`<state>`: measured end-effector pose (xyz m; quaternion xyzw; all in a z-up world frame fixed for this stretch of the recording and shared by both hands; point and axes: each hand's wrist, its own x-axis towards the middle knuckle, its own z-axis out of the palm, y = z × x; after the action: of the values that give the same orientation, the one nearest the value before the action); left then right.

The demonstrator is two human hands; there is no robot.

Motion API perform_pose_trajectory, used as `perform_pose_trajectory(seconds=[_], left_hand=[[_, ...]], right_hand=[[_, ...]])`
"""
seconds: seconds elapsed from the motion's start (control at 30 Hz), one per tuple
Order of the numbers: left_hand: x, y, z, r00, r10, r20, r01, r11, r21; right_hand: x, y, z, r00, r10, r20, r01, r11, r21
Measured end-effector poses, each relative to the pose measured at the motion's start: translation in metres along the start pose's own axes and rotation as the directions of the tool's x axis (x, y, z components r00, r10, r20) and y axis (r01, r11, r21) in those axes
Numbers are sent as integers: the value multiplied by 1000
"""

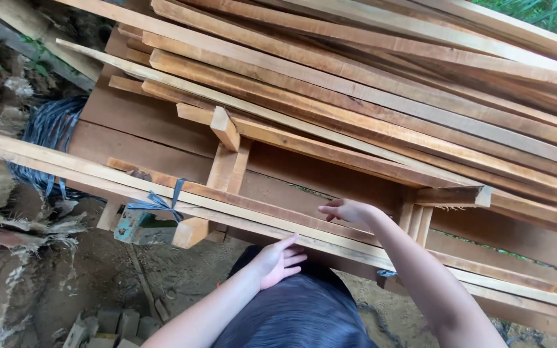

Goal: Bundling several pieces of wood together using plastic straps and a tensioning tool.

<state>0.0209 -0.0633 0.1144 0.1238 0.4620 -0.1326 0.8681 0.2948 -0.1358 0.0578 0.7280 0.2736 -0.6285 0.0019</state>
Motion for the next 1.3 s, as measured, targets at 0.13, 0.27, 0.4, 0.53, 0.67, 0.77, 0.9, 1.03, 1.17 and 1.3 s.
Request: perform_pose_trajectory(seconds=[0.13, 0.27, 0.4, 0.53, 0.67, 0.77, 0.9, 1.03, 1.17, 1.3], left_hand=[[12, -10, 16, 998, -37, 42, 37, 999, -4], [25, -9, 23, 1000, -16, 15, 14, 993, 120], [39, -14, 10, 994, 78, -73, -44, 919, 392], [51, -26, -4, 991, 71, -109, -21, 914, 405], [61, -31, -22, 977, 144, -158, -39, 846, 532], [61, -32, -21, 989, 38, -141, 35, 877, 480], [61, -33, -26, 994, -22, 104, -11, 951, 309], [70, -45, -37, 1000, -2, 23, -5, 947, 322], [59, -40, -23, 990, 43, -133, 0, 951, 309], [22, -16, 28, 964, 35, -265, -23, 999, 49]], right_hand=[[-22, -16, -4, 991, 103, 87, -95, 991, -91], [-25, -21, -10, 969, 121, 214, -105, 991, -84], [15, 6, -1, 935, 58, 351, -70, 997, 21], [21, 9, 4, 904, 110, 413, -129, 992, 18], [48, 14, 12, 849, 83, 522, -118, 992, 35], [44, 14, 10, 823, 111, 556, -126, 992, -11], [34, 5, 6, 823, 156, 546, -165, 986, -33], [30, 4, 4, 813, 148, 563, -160, 987, -29], [24, 2, 5, 857, 85, 508, -100, 995, 2], [22, 1, 8, 875, 98, 475, -95, 995, -29]])
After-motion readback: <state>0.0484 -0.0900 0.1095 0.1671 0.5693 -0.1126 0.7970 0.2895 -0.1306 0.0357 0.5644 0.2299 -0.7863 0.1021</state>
